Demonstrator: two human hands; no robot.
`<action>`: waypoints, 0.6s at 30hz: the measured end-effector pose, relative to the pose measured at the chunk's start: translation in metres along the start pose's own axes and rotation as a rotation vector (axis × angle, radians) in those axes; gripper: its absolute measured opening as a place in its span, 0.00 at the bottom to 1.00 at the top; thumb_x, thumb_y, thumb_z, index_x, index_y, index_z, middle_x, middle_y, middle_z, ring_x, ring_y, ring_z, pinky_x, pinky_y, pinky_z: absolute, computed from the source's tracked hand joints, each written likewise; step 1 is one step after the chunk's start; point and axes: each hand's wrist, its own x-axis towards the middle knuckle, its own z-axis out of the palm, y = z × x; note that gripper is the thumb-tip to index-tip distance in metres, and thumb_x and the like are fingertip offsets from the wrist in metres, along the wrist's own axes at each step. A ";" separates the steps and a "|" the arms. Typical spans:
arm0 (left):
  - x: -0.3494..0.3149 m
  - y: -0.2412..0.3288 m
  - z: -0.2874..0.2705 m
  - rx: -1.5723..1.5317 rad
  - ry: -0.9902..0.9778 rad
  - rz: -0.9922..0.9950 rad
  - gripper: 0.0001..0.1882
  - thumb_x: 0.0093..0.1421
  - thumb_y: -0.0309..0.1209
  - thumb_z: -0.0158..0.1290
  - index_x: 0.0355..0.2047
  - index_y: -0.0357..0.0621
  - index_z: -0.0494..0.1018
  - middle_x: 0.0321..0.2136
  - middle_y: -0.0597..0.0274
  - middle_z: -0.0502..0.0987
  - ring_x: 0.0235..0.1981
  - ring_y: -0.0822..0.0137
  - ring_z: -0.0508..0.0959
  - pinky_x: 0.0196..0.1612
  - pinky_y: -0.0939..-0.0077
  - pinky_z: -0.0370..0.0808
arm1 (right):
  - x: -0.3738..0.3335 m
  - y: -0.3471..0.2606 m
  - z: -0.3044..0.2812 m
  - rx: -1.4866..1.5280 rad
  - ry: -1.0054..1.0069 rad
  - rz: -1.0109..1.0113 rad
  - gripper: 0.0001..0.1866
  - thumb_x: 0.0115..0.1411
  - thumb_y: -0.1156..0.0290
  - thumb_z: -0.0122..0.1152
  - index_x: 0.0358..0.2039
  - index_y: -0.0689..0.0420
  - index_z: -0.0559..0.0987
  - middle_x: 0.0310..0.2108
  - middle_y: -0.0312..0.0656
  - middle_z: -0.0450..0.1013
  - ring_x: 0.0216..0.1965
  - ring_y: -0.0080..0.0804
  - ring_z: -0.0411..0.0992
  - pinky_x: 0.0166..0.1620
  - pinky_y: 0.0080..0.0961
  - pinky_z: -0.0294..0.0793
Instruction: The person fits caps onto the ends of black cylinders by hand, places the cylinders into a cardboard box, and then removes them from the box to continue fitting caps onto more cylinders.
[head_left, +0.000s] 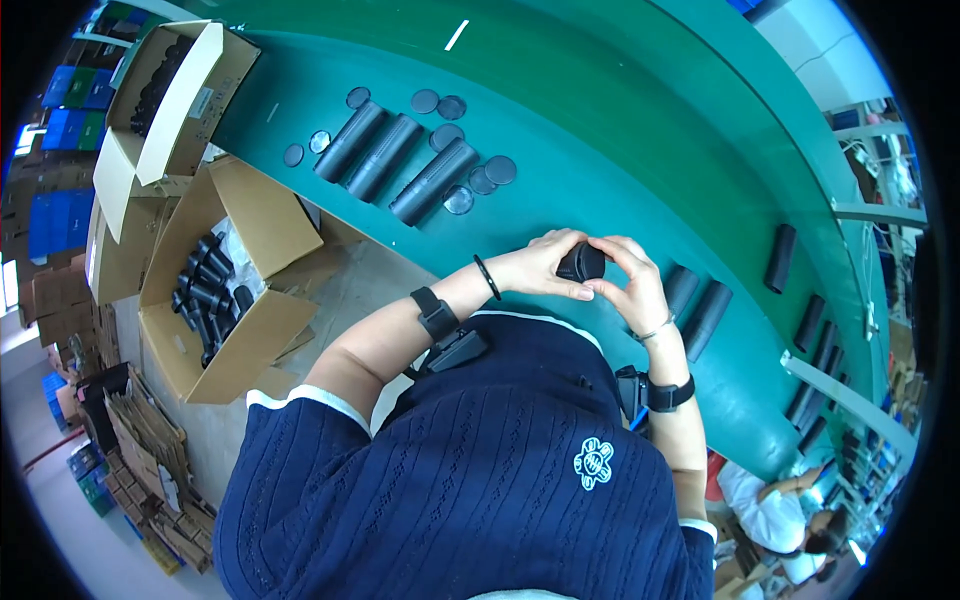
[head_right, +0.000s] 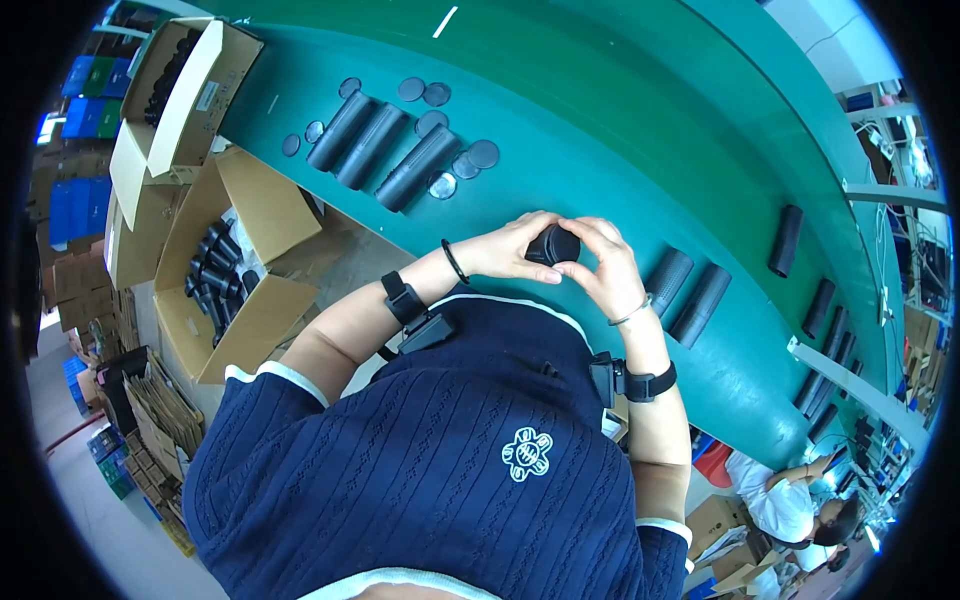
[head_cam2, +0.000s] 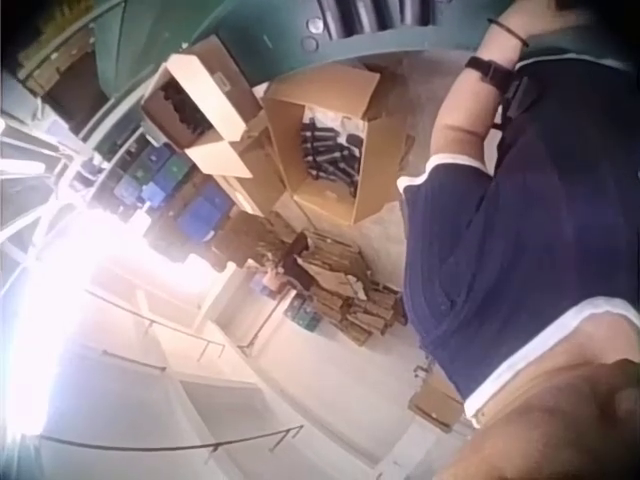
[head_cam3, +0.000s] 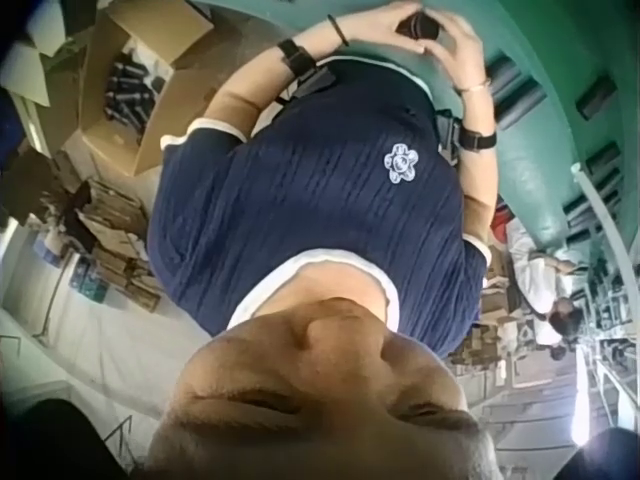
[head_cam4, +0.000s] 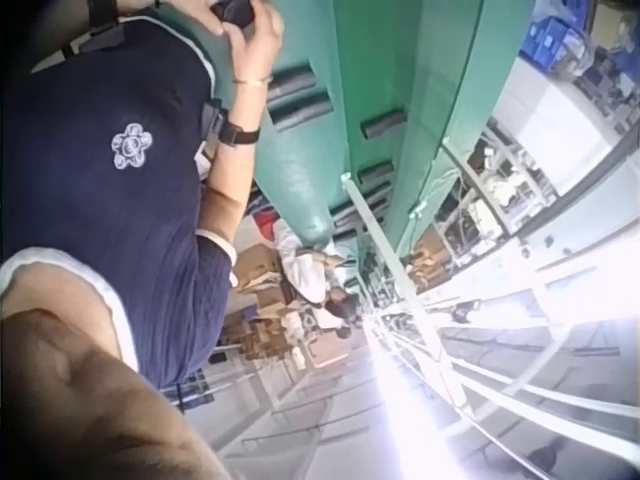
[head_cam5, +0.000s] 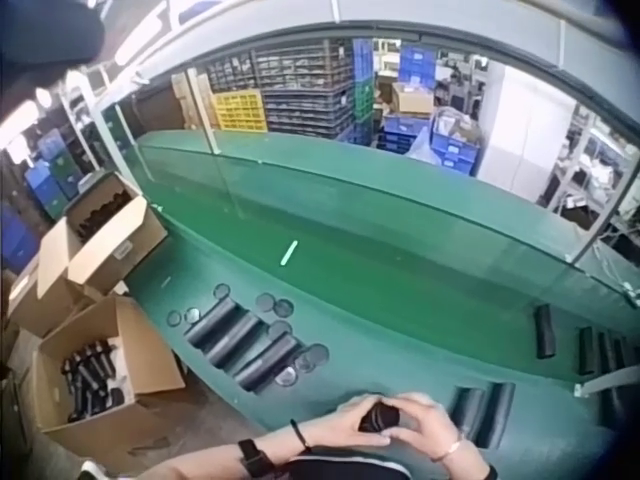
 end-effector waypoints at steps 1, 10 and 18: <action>0.000 0.001 0.000 -0.003 0.003 -0.003 0.46 0.47 0.61 0.58 0.54 0.38 0.61 0.48 0.44 0.66 0.52 0.48 0.66 0.54 0.57 0.63 | -0.001 0.000 0.000 -0.040 0.001 -0.006 0.28 0.41 0.74 0.69 0.47 0.57 0.76 0.45 0.46 0.71 0.48 0.43 0.70 0.50 0.33 0.70; 0.003 0.000 -0.001 0.066 -0.069 -0.054 0.35 0.58 0.56 0.49 0.53 0.39 0.61 0.46 0.47 0.67 0.51 0.51 0.66 0.54 0.59 0.63 | -0.002 -0.007 0.010 -0.195 0.073 0.000 0.28 0.40 0.71 0.71 0.46 0.57 0.77 0.44 0.46 0.71 0.46 0.43 0.70 0.48 0.33 0.71; 0.003 -0.003 -0.002 0.050 -0.076 -0.049 0.32 0.60 0.53 0.48 0.52 0.38 0.61 0.45 0.49 0.67 0.50 0.52 0.67 0.53 0.60 0.63 | 0.001 -0.012 0.007 -0.279 -0.003 0.051 0.29 0.39 0.69 0.72 0.46 0.59 0.77 0.43 0.46 0.71 0.46 0.43 0.70 0.49 0.32 0.71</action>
